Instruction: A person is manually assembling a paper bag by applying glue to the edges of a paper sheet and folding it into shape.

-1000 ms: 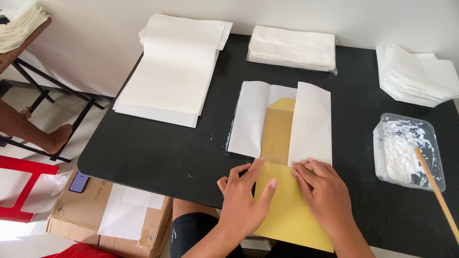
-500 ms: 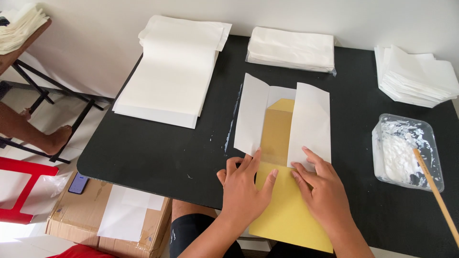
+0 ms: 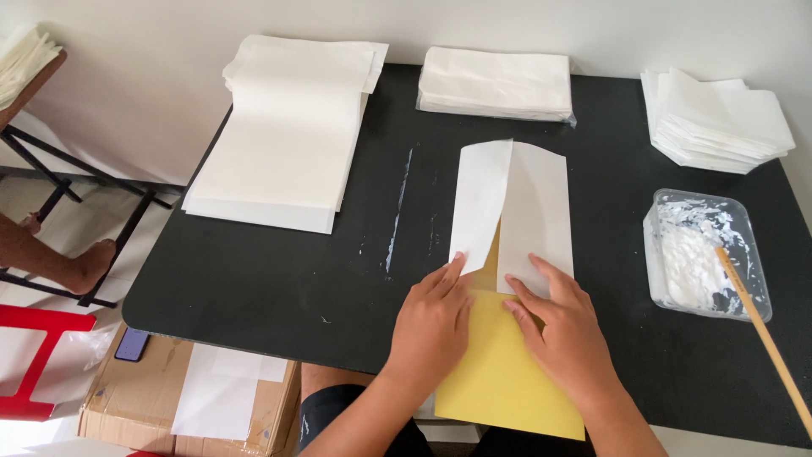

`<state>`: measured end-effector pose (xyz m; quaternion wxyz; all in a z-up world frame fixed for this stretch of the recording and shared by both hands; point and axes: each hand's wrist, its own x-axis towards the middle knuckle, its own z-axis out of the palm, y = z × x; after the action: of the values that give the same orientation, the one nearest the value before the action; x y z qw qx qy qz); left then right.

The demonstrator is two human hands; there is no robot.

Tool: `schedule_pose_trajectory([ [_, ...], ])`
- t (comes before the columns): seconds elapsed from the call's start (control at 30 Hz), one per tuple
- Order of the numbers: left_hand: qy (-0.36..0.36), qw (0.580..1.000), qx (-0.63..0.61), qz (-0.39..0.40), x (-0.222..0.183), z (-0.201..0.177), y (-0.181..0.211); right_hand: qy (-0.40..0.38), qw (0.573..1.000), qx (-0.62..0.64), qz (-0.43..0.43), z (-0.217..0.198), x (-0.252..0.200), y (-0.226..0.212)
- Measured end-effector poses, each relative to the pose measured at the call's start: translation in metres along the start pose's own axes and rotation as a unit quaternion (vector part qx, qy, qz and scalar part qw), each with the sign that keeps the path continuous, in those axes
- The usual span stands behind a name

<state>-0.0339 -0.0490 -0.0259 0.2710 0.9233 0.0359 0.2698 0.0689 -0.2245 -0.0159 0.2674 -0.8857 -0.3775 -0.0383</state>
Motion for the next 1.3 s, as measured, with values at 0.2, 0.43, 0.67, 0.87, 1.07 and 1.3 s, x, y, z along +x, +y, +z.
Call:
schedule_pose_trajectory([
  [0.2, -0.027, 0.996, 0.069, 0.045, 0.011, 0.018, -0.041, -0.022, 0.997, -0.064, 0.029, 0.011, -0.002, 0.015],
  [0.43, 0.015, 0.996, 0.039, -0.079, 0.026, 0.011, -0.027, -0.023, 0.996, -0.072, 0.038, 0.006, 0.000, 0.008],
  [0.67, -0.011, 0.988, -0.071, -0.140, 0.039, -0.005, -0.018, -0.025, 0.996, -0.070, 0.040, 0.005, 0.000, 0.007],
  [0.87, -0.025, 0.994, -0.056, -0.092, 0.040, 0.004, -0.030, -0.025, 0.996, -0.077, 0.035, 0.004, 0.000, 0.006],
  [1.07, -0.010, 1.000, 0.009, -0.021, 0.035, 0.016, -0.042, -0.035, 0.996, -0.079, 0.033, 0.003, 0.000, 0.007],
  [1.3, 0.001, 0.999, 0.053, 0.006, 0.029, 0.028, -0.049, -0.063, 0.993, -0.082, 0.061, 0.002, 0.003, 0.006],
])
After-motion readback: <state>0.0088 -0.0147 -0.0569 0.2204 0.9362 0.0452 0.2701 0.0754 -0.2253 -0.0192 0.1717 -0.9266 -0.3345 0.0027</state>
